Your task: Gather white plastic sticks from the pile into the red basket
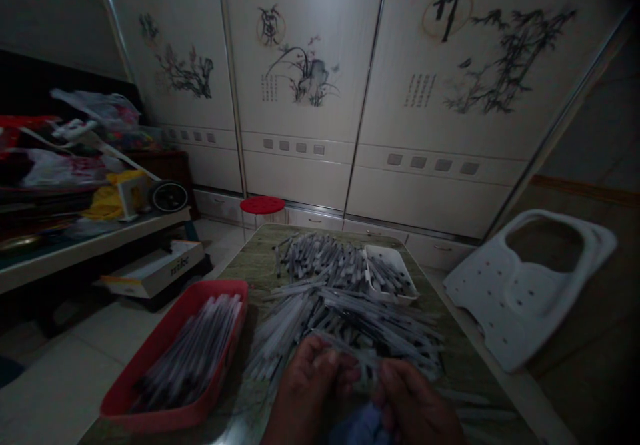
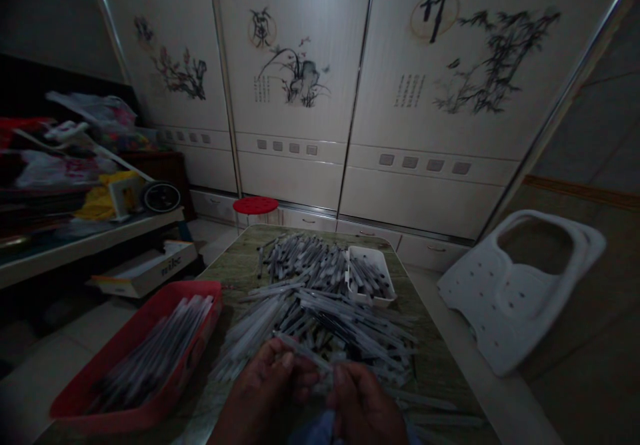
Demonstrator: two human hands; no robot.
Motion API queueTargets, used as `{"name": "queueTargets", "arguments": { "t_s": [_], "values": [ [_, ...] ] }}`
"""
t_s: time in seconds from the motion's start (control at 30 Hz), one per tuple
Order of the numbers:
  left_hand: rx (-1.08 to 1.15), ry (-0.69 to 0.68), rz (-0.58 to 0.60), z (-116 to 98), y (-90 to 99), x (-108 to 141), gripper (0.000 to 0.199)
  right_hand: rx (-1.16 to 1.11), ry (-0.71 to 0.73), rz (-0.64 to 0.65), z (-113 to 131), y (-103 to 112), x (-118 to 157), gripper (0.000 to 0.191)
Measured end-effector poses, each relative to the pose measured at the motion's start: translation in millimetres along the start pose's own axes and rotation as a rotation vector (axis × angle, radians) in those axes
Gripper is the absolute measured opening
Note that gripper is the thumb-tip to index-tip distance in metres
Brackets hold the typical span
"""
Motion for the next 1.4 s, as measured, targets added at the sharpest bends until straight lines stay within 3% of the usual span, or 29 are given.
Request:
{"name": "queueTargets", "arguments": {
  "t_s": [0.1,0.2,0.33,0.47,0.73,0.93,1.17,1.4],
  "values": [
    [-0.117,-0.076,-0.141,-5.8,4.0,0.1,0.041,-0.044,-0.084,-0.07,-1.2,22.6,-10.6,0.057],
    [-0.404,-0.204,-0.232,-11.5,6.4,-0.2,0.03,-0.013,-0.079,-0.142,-1.6,42.7,-19.6,0.053],
    [-0.912,-0.355,-0.217,-10.1,6.5,-3.1,0.025,0.116,-0.024,-0.209,0.2,56.4,-24.2,0.047],
    [-1.253,-0.412,-0.159,-4.3,5.3,-5.6,0.029,0.18,0.009,-0.21,0.2,61.7,-23.8,0.041],
    [-1.744,-0.361,-0.143,-1.5,-18.1,-2.4,0.03,0.23,0.062,-0.178,-6.3,71.3,-24.7,0.037],
    [-1.894,-0.287,-0.118,2.6,-38.3,-1.6,0.042,0.234,0.029,-0.166,-3.4,76.3,-21.8,0.041],
    [-1.9,-0.271,-0.214,-1.1,-36.0,-1.7,0.038,0.2,0.05,-0.206,1.9,82.5,-20.8,0.038],
    [-1.854,-0.291,-0.073,1.3,-34.8,-1.0,0.026,0.143,0.047,-0.196,1.9,86.0,-20.0,0.038]
  ]
}}
Point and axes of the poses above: each hand's wrist, its own x-axis away from the middle knuckle, its own y-axis out of the back of the hand, z = x × y, the point moved 2 cm from there along -x, towards the middle knuckle, and after that the axes turned 3 degrees about y, right-handed, at the moved point
